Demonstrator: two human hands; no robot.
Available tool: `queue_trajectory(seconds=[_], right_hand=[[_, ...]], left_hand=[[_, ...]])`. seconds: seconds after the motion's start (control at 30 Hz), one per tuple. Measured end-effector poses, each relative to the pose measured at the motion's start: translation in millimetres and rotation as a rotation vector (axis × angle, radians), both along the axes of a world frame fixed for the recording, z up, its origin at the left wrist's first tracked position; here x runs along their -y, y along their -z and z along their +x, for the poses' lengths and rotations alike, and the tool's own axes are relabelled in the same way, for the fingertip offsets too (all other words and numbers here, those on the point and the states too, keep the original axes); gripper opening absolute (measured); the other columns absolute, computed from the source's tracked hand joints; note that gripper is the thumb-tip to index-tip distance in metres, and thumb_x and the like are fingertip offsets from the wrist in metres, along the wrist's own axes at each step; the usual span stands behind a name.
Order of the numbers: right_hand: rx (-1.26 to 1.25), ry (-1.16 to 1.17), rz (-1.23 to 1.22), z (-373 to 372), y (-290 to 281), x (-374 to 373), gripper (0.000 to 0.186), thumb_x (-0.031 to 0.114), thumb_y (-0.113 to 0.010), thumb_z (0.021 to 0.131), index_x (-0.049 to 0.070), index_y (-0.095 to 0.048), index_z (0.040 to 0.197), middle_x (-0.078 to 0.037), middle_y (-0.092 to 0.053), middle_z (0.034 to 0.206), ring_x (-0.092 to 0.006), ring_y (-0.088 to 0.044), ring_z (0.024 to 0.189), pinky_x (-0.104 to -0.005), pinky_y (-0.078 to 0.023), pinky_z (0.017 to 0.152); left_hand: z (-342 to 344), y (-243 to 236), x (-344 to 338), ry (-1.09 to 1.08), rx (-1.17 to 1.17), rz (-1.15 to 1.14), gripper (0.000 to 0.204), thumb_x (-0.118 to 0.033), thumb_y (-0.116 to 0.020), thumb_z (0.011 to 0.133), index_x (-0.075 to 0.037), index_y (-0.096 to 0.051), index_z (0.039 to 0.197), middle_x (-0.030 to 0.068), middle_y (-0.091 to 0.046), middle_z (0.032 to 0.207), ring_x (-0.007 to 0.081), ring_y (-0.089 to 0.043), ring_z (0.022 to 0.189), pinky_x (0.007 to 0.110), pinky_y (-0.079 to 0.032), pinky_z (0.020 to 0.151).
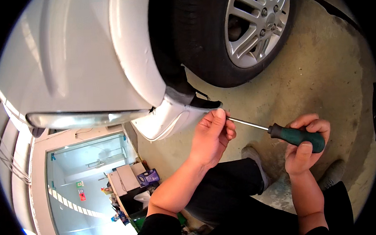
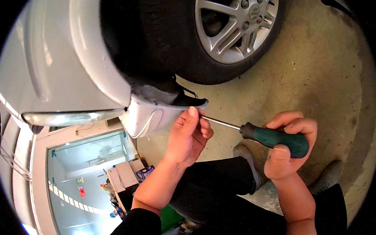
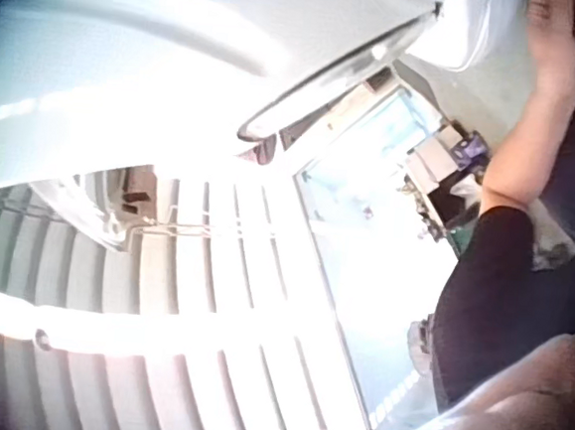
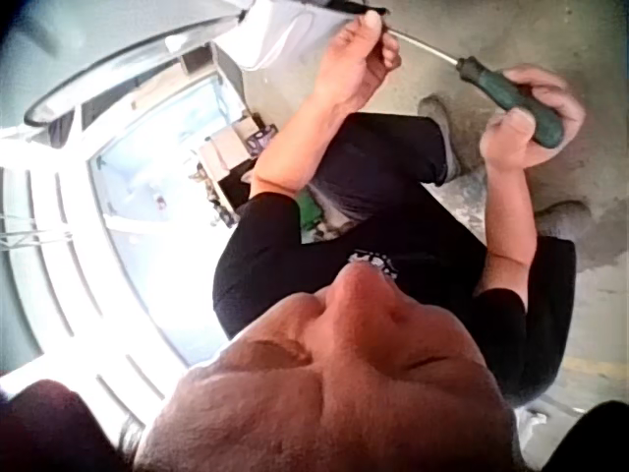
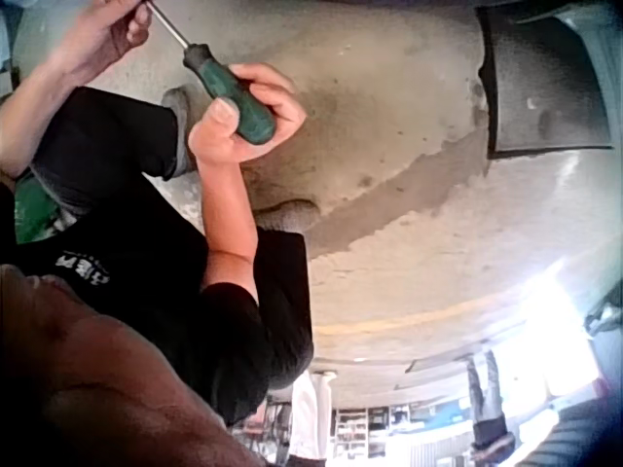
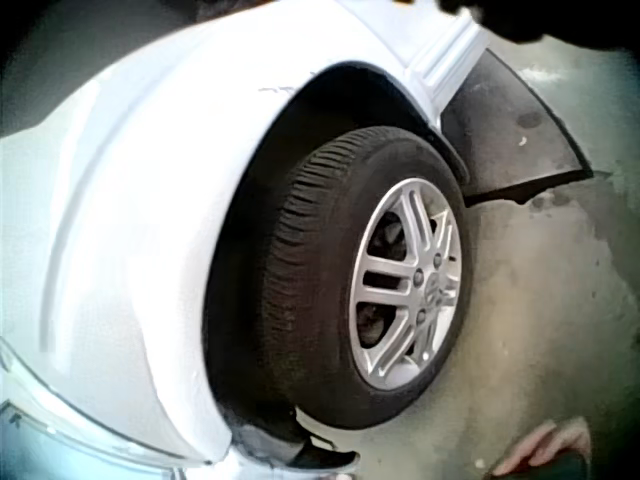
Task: The person uses a screwdriver to pry and adjust the front bumper of a white car near the headlight and wheel well. They repeatedly insert the tool into the gap between the bumper and the body to align the panel. The person then stands up and walks to a workbench to pick up a small box.
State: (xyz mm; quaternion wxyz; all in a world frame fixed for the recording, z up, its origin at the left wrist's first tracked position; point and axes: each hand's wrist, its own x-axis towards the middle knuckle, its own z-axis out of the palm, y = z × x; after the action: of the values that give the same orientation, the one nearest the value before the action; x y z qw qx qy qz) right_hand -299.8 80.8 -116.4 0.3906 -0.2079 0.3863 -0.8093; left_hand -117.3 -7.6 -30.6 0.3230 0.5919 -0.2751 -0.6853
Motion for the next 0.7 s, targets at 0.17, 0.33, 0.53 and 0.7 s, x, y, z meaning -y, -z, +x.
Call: queue_trajectory(seconds=[0.17, 0.33, 0.53, 0.7], right_hand=[[-0.315, -0.078, -0.149, 4.8, -12.7, -13.5, 0.036, 0.010, -0.074, 0.085, 0.003, -0.045, 0.106, -0.024, -0.063, 0.109, -0.0238, -0.064, 0.090, -0.0343, -0.053, 0.080], [-0.541, -0.300, 0.072, 10.8, -41.8, -26.6, 0.030, 0.001, -0.075, 0.079, 0.003, -0.057, 0.103, -0.020, -0.068, 0.106, -0.0285, -0.070, 0.084, -0.0348, -0.055, 0.073], [-0.863, -0.588, 0.118, 7.2, -75.0, -43.8, 0.058, 0.009, -0.069, 0.076, 0.006, -0.057, 0.133, -0.014, -0.066, 0.109, -0.0319, -0.069, 0.076, -0.0376, -0.056, 0.060], [-0.876, -0.593, 0.118, 11.0, -82.1, -45.5, 0.062, 0.006, -0.067, 0.074, 0.002, -0.056, 0.135, -0.016, -0.065, 0.106, -0.0316, -0.068, 0.074, -0.0369, -0.055, 0.061]], left_hand=[[3.4, -18.2, -4.5, -0.152, -0.207, -0.023, 0.024, -0.034, -0.055, 0.104, -0.010, -0.058, 0.102, 0.0001, -0.058, 0.076, 0.0113, -0.050, 0.071, 0.027, -0.044, 0.069], [15.8, -17.3, -14.3, -0.237, -0.228, -0.035, 0.024, -0.034, -0.053, 0.105, -0.010, -0.057, 0.103, 0.0001, -0.056, 0.087, 0.0112, -0.049, 0.072, 0.026, -0.044, 0.070], [11.4, -25.3, -17.2, -0.175, -0.230, -0.082, 0.022, -0.030, -0.050, 0.106, -0.010, -0.058, 0.104, 0.0041, -0.055, 0.108, 0.0110, -0.046, 0.071, 0.028, -0.043, 0.069], [10.9, -30.8, -15.0, -0.137, -0.261, -0.121, 0.021, -0.028, -0.048, 0.106, -0.010, -0.058, 0.102, 0.0038, -0.054, 0.115, 0.0105, -0.045, 0.070, 0.027, -0.043, 0.068]])
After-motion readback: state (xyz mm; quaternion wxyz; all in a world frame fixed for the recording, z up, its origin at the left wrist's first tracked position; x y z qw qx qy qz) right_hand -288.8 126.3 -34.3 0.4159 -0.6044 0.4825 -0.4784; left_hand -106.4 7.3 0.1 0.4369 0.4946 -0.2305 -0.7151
